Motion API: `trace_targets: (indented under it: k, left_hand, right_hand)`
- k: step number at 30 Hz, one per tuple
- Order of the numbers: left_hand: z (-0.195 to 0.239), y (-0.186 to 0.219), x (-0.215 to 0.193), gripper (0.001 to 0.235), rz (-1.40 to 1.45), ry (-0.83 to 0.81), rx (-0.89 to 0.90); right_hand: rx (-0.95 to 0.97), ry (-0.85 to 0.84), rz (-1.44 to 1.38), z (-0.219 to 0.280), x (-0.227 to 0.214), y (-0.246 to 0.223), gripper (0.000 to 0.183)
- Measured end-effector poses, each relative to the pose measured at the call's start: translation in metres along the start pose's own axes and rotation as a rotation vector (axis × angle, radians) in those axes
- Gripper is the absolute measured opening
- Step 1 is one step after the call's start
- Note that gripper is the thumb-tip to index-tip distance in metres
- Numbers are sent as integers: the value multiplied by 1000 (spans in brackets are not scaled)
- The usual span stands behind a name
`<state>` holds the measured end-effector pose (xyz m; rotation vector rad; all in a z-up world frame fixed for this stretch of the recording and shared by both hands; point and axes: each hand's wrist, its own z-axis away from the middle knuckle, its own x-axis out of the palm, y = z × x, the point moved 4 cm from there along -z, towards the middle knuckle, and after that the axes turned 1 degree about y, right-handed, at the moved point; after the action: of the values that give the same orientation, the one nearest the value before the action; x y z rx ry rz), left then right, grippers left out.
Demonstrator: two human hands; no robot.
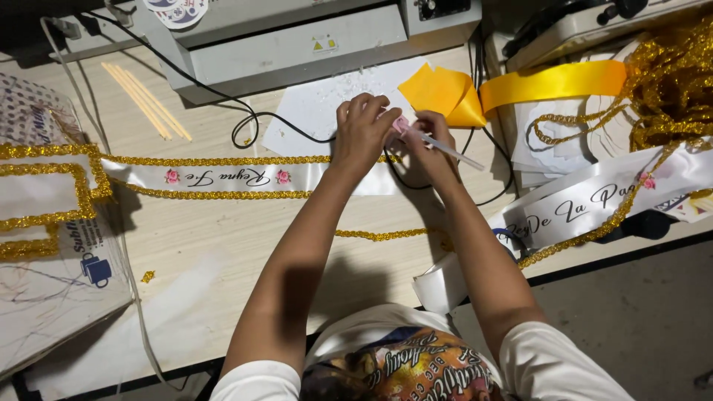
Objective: The person uses a hot glue gun to attach a gold glittery trim to the edges of a white sash. They smooth the trim along the sash, apply glue in sections, and use scissors to cut the trim to length. The person then folds the sash and continues gluing the trim along the folded edge.
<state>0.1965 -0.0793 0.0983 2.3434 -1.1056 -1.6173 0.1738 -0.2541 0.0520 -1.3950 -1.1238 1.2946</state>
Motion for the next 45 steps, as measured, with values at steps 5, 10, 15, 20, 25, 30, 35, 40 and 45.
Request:
trace_targets:
  k: [5, 10, 15, 20, 25, 30, 35, 40, 45]
  left_hand:
    - [4, 1, 3, 45, 9, 3, -10]
    - [34, -1, -15, 63, 39, 41, -118]
    - [125, -20, -22, 50, -19, -97, -423]
    - [172, -24, -21, 45, -61, -88, -418]
    - [182, -35, -12, 20, 44, -26, -429]
    - [188, -52, 1, 11, 192, -55, -537]
    - [187, -54, 2, 11, 202, -68, -532]
    - [188, -55, 5, 9, 197, -53, -508]
    - [191, -56, 14, 4, 127, 12, -447]
  right_hand:
    - [-14, -17, 88, 3, -6, 40, 24]
    - [-338, -13, 478, -12, 7, -9, 67]
    - [49, -217, 632, -22, 18, -22, 48]
    - [-57, -210, 396, -38, -2, 66, 32]
    - [36, -165, 471, -32, -32, 30, 25]
    - [247, -408, -147, 4, -26, -20, 23]
    - [594, -460, -4, 45, 4, 37, 31]
    - [428, -660, 1, 50, 11, 44, 39]
    - [473, -722, 235, 45, 18, 17, 42]
